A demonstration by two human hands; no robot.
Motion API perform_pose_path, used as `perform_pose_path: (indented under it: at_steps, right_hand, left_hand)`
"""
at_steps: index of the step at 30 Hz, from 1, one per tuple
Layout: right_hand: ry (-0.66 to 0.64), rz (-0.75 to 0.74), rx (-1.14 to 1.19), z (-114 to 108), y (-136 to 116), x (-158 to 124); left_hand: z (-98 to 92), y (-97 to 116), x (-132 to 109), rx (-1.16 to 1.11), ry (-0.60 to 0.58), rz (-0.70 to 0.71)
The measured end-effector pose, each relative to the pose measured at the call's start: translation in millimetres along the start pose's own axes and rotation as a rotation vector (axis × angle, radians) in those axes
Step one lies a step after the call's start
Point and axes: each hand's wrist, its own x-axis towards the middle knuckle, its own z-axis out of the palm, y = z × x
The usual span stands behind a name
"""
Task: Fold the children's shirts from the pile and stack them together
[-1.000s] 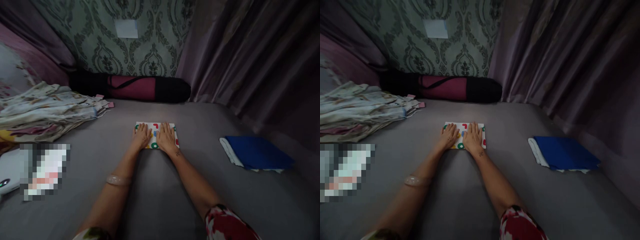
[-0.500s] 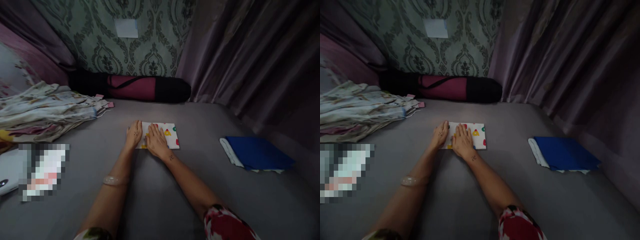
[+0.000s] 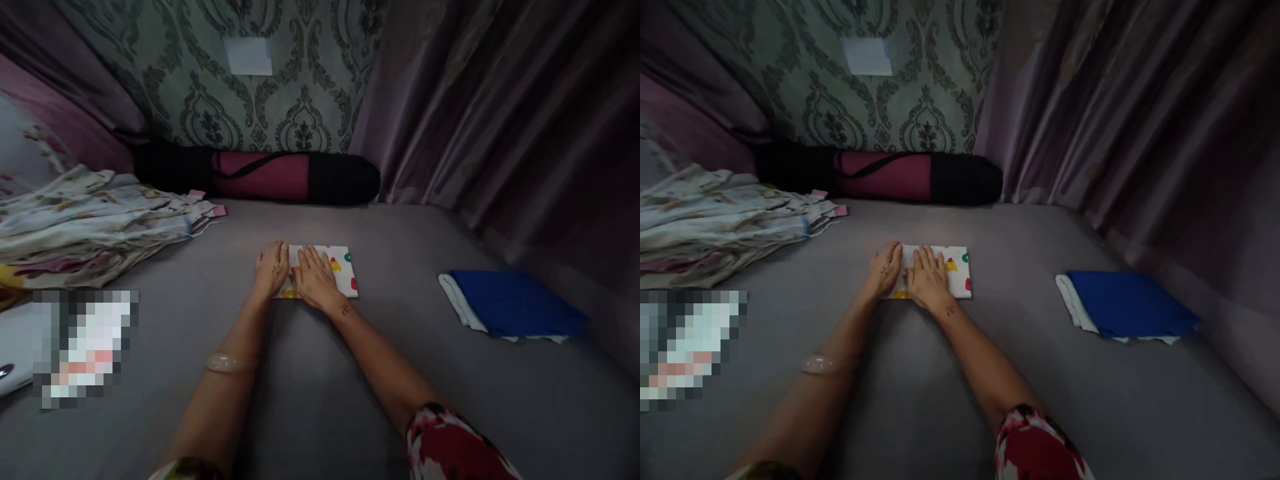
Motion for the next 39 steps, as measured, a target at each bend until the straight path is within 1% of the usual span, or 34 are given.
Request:
perform_pose_path:
  at_steps: [3, 6, 8, 11, 13, 15, 18, 21, 25, 28, 33, 39]
  right_hand:
    - [-0.029, 0.065, -0.001, 0.3, 10.8, 4.2]
    - [-0.089, 0.077, 0.013, 4.8, 17.1, 5.8]
    - [-0.103, 0.077, 0.017, 7.1, 18.3, 6.0]
    - [-0.097, 0.069, 0.018, 6.1, 19.2, 7.1]
    - [-0.075, 0.060, 0.021, 2.4, 22.4, 9.4]
    - [-0.020, 0.078, 0.018, -2.4, 29.6, 12.7]
    - [0.068, 0.165, -0.007, -8.6, 47.8, 16.7]
    - [0.093, 0.246, -0.029, -11.6, 67.5, 16.5]
    - [0.068, 0.253, -0.037, -13.2, 81.2, 12.4]
    - [0.081, 0.235, -0.037, -13.4, 82.6, 11.4]
    - [0.094, 0.240, -0.036, -11.0, 83.4, 13.6]
    - [0.099, 0.253, -0.019, -12.2, 83.5, 14.7]
  left_hand:
    - [3.9, 6.4, -1.5, 0.091, -0.036, 0.044]
    - [8.6, 9.5, -2.7, 0.168, -0.095, 0.080]
    - [11.6, 8.6, -3.6, 0.206, -0.126, 0.104]
    - [14.5, 4.5, -5.0, 0.252, -0.141, 0.125]
    - [13.9, 1.7, -4.9, 0.265, -0.127, 0.146]
    - [10.3, 0.0, -2.3, 0.262, -0.111, 0.191]
    - [0.9, -0.9, 10.7, 0.262, -0.112, 0.231]
    - [-8.6, -1.0, 35.7, 0.302, -0.154, 0.192]
    - [-16.7, -0.2, 72.3, 0.350, -0.365, 0.101]
    - [-20.3, 1.2, 89.1, 0.340, -0.458, 0.068]
    - [-27.2, 3.5, 98.1, 0.296, -0.532, 0.007]
    - [-35.8, 9.4, 96.5, 0.255, -0.536, -0.013]
